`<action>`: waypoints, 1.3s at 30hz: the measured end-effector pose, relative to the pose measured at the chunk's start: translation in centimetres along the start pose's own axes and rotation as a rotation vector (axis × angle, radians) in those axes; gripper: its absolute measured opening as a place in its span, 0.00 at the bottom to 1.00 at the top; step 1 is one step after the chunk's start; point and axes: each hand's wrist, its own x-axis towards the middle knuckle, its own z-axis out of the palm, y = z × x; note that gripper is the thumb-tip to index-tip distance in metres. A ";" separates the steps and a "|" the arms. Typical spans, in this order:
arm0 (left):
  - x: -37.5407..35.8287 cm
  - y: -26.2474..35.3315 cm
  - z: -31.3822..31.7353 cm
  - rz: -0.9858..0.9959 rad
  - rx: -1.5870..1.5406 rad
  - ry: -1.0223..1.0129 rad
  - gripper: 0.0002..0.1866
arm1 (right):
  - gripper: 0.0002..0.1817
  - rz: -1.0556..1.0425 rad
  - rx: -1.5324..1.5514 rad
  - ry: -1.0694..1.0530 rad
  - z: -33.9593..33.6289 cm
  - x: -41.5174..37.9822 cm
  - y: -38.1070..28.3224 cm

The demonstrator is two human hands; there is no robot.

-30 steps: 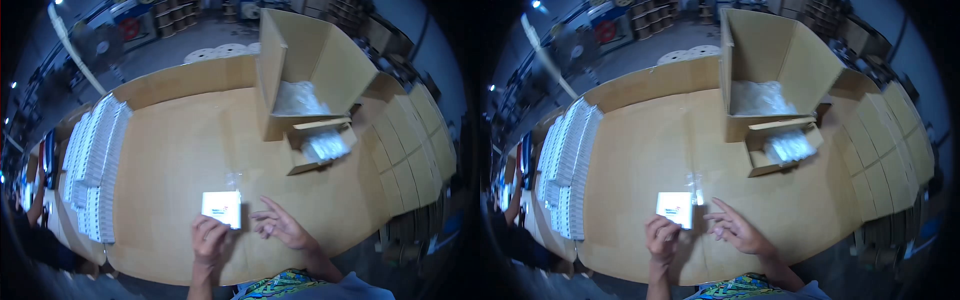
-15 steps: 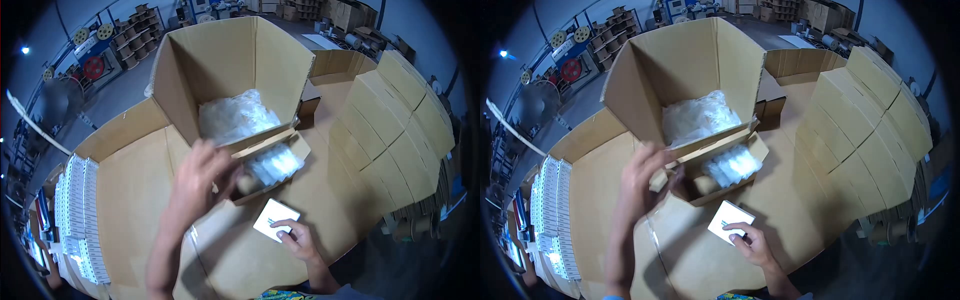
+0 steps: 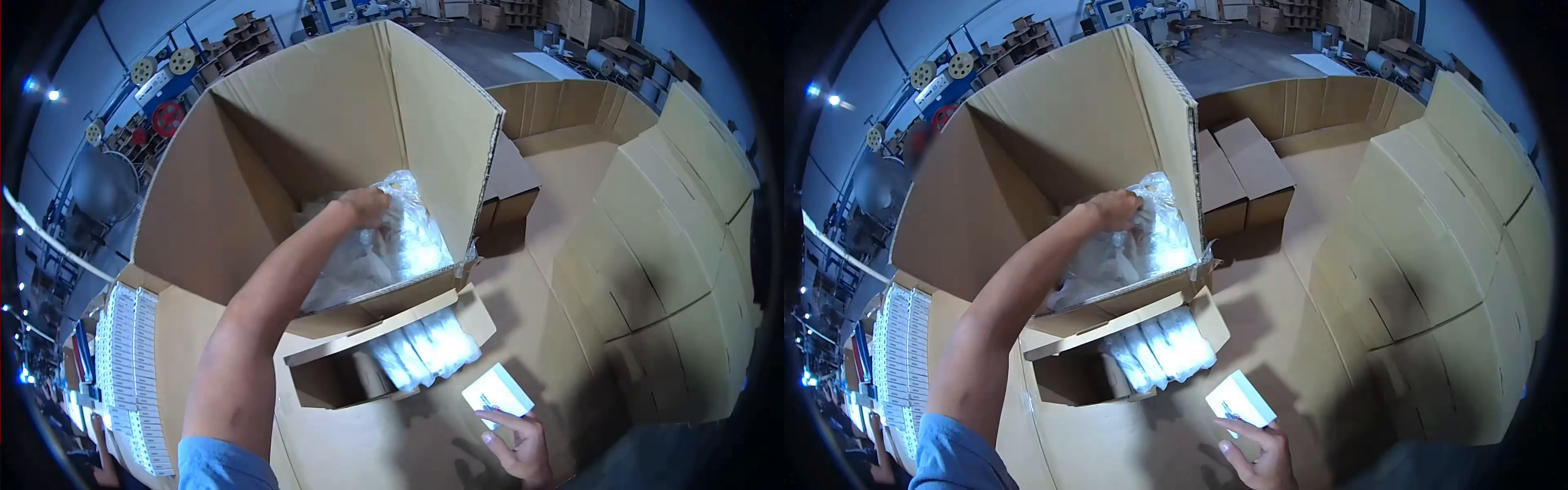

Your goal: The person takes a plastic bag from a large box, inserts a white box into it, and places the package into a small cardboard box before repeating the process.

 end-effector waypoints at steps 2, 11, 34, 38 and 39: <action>0.1 -0.6 -0.4 -0.143 -0.099 0.005 0.19 | 0.19 0.040 0.062 0.001 -0.5 -0.1 0.4; -4.3 -4.2 -7.9 -0.224 -0.698 0.499 0.13 | 0.18 -0.056 0.036 0.008 -0.6 -0.6 0.4; -41.1 21.8 -0.2 0.067 -1.581 0.555 0.08 | 0.23 -0.104 0.418 -0.289 9.6 -2.6 -4.4; -44.5 21.6 3.0 -0.139 -1.805 0.577 0.08 | 0.10 -0.133 0.315 -0.281 11.6 -5.1 -1.4; -45.0 21.6 3.7 -0.180 -1.737 0.613 0.10 | 0.10 -0.098 0.332 -0.271 12.0 -5.9 -1.3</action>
